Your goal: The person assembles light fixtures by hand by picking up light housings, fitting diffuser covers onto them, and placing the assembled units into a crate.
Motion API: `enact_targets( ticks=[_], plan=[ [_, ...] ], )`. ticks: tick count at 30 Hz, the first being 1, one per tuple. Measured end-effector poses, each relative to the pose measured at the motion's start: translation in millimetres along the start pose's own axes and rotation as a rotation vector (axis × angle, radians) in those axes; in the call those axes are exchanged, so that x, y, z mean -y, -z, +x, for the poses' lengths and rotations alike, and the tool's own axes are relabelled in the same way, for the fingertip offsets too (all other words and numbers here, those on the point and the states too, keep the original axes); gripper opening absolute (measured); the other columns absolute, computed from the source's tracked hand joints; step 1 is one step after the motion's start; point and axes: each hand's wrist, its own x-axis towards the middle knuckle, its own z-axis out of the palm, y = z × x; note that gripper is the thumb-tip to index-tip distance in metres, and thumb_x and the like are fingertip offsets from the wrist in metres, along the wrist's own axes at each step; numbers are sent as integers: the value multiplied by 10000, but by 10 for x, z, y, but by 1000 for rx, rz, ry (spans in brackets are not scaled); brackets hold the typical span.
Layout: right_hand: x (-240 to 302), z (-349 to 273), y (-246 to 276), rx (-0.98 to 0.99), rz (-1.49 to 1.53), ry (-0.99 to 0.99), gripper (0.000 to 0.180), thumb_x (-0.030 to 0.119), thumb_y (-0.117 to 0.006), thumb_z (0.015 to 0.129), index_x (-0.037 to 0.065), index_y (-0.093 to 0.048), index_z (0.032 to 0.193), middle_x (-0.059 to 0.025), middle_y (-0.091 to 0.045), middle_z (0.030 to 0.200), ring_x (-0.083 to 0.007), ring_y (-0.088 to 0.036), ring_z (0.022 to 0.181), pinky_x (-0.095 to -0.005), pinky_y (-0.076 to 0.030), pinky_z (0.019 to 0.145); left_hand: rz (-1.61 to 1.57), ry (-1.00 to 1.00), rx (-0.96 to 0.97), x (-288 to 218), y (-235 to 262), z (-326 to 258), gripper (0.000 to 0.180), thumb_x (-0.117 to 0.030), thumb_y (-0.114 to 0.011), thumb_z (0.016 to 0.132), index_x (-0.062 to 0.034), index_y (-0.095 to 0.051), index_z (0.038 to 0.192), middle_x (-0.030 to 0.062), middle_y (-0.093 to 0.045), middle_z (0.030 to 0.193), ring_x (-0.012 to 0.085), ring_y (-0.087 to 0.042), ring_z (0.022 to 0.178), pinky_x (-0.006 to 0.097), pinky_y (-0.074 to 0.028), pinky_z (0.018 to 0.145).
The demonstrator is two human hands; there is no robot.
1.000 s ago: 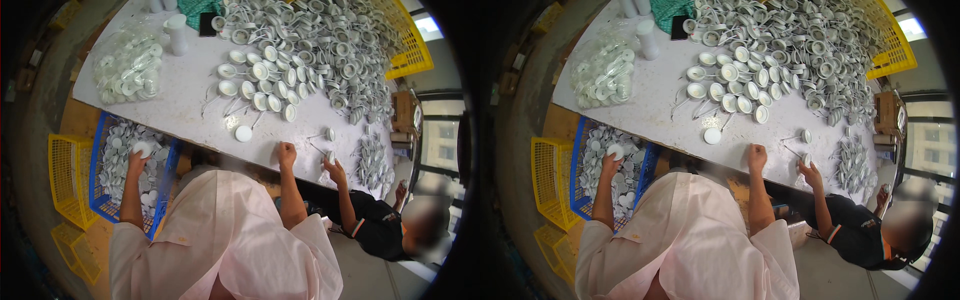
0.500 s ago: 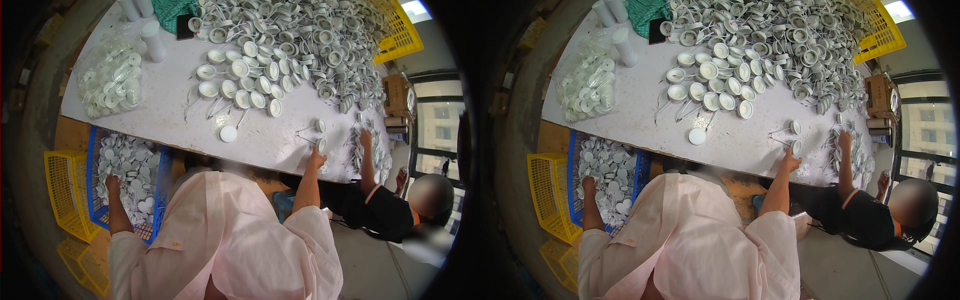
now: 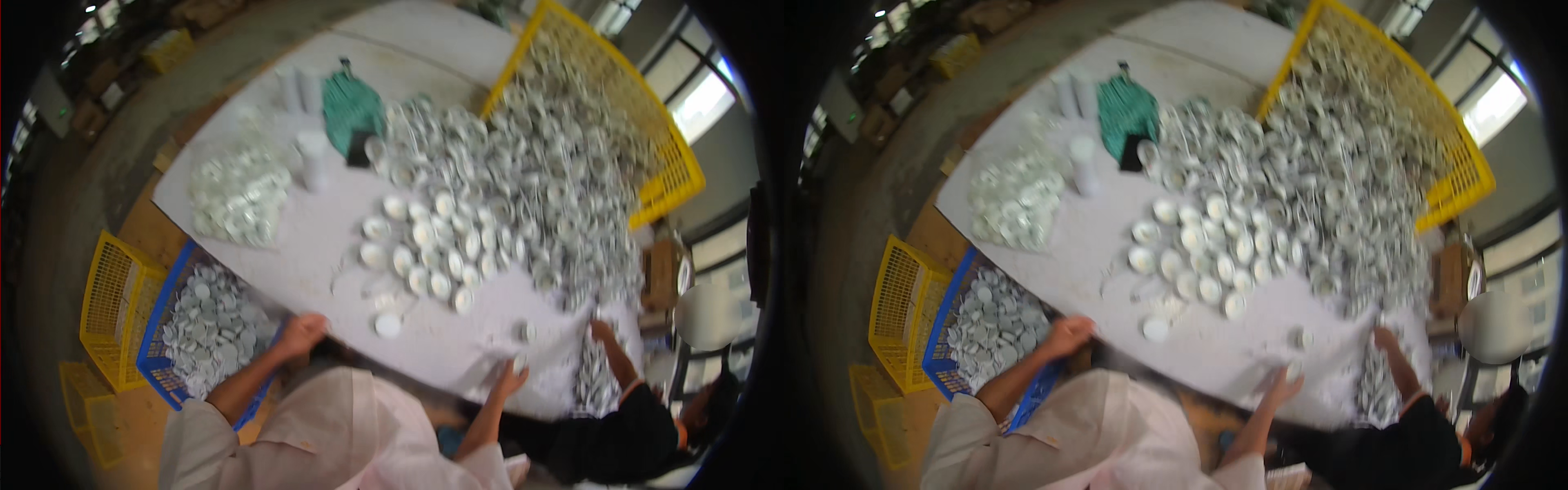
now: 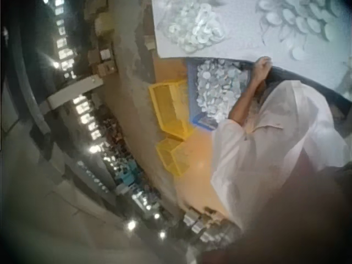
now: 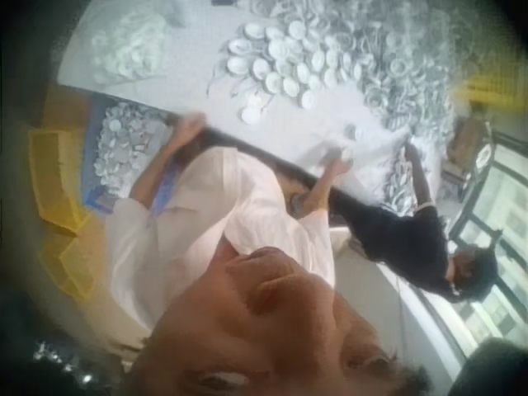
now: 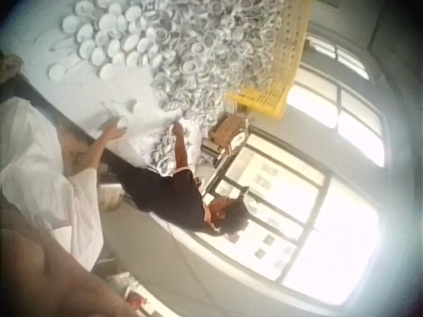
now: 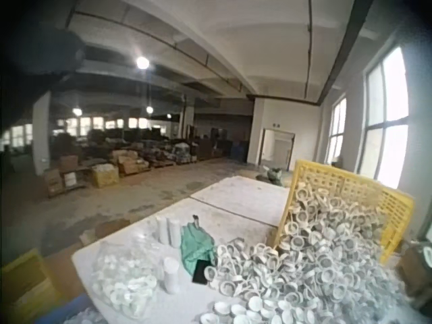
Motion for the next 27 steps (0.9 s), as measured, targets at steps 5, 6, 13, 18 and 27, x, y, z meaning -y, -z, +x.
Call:
enact_targets(
  ticks=[5,6,13,18,27],
  plan=[
    [1518,-1052,-68,119,224,464,681,95,-750,689,-52,-421,1266,-205,-465,1230,-306,-468,1107,-350,-418,860,-23,-129,415,-963,-636,94,504,-123,-574,808,-48,-438,1288,127,-539,1227,244,-551,1086,351,-435,931],
    [1696,-1181,-78,178,246,577,684,83,-748,677,-53,-421,1262,-203,-473,1217,-311,-478,1090,-351,-424,832,-18,-193,469,-1208,-717,107,552,-114,-566,808,-55,-390,1329,126,-508,1272,257,-536,1110,354,-424,945],
    [2600,-1939,-127,471,427,1085,742,55,-741,603,-22,-408,1261,-195,-514,1133,-306,-542,961,-353,-457,730,-291,-383,614,-1284,-832,287,781,-24,-579,774,-21,-134,1415,148,-332,1384,220,-360,1266,328,-301,1045],
    [2676,-2267,-254,745,434,928,792,73,-769,571,-61,-405,1261,-252,-488,1205,-385,-517,1084,-406,-454,846,-494,-358,546,-1088,-555,175,850,26,-611,751,-5,-89,1421,114,-324,1366,179,-322,1270,326,-276,1057],
    [2842,-2210,-484,941,359,678,480,13,-610,765,14,-491,1231,-118,-572,1119,-167,-583,867,-275,-489,678,-452,-241,70,-931,46,56,1023,-66,-804,607,-54,-186,1422,56,-473,1242,152,-439,1153,306,-361,988]
  ],
)
